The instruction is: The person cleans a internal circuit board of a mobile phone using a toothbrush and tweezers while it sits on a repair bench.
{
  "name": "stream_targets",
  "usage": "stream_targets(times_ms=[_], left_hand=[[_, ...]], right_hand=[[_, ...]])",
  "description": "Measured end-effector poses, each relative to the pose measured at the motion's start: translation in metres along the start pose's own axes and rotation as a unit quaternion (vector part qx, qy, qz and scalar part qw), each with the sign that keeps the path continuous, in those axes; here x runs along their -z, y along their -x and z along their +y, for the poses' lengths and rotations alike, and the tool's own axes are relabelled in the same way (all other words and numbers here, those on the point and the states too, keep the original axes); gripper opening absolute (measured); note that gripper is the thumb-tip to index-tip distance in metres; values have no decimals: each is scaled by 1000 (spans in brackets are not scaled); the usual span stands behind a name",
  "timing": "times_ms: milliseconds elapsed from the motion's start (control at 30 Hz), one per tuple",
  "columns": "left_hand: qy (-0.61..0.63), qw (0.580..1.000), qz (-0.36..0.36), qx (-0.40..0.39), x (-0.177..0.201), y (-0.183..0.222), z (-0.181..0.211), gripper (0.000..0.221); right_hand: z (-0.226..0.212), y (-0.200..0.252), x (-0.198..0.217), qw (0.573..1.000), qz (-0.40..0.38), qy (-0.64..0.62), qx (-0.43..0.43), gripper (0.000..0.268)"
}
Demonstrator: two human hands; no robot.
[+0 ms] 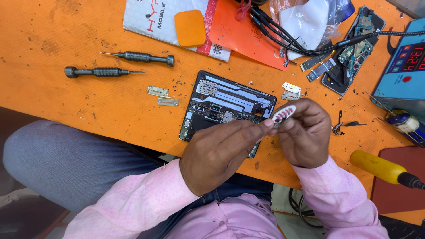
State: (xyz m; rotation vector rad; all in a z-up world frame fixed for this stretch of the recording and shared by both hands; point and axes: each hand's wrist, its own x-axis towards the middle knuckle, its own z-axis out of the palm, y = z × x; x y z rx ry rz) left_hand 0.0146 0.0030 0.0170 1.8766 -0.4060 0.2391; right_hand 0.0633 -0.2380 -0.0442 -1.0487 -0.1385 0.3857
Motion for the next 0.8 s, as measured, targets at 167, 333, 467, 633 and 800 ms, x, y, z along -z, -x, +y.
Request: stream_targets(times_ms=[167, 333, 467, 633, 800], left_hand=[[3, 999, -42, 35, 14, 4, 2, 40], [3, 1000, -2, 20, 14, 1, 2, 39], [-12, 1000, -12, -2, 7, -3, -1, 44], [41, 993, 49, 101, 2, -4, -2, 35], [160, 967, 33, 194, -2, -1, -2, 32]], right_hand=[[-5, -6, 6, 996, 48, -68, 4, 18], [-5, -3, 1, 997, 35, -69, 8, 19], [2, 3, -5, 1000, -6, 6, -4, 20], [2, 7, -9, 998, -53, 38, -10, 20], [4, 5, -8, 998, -52, 26, 2, 18]])
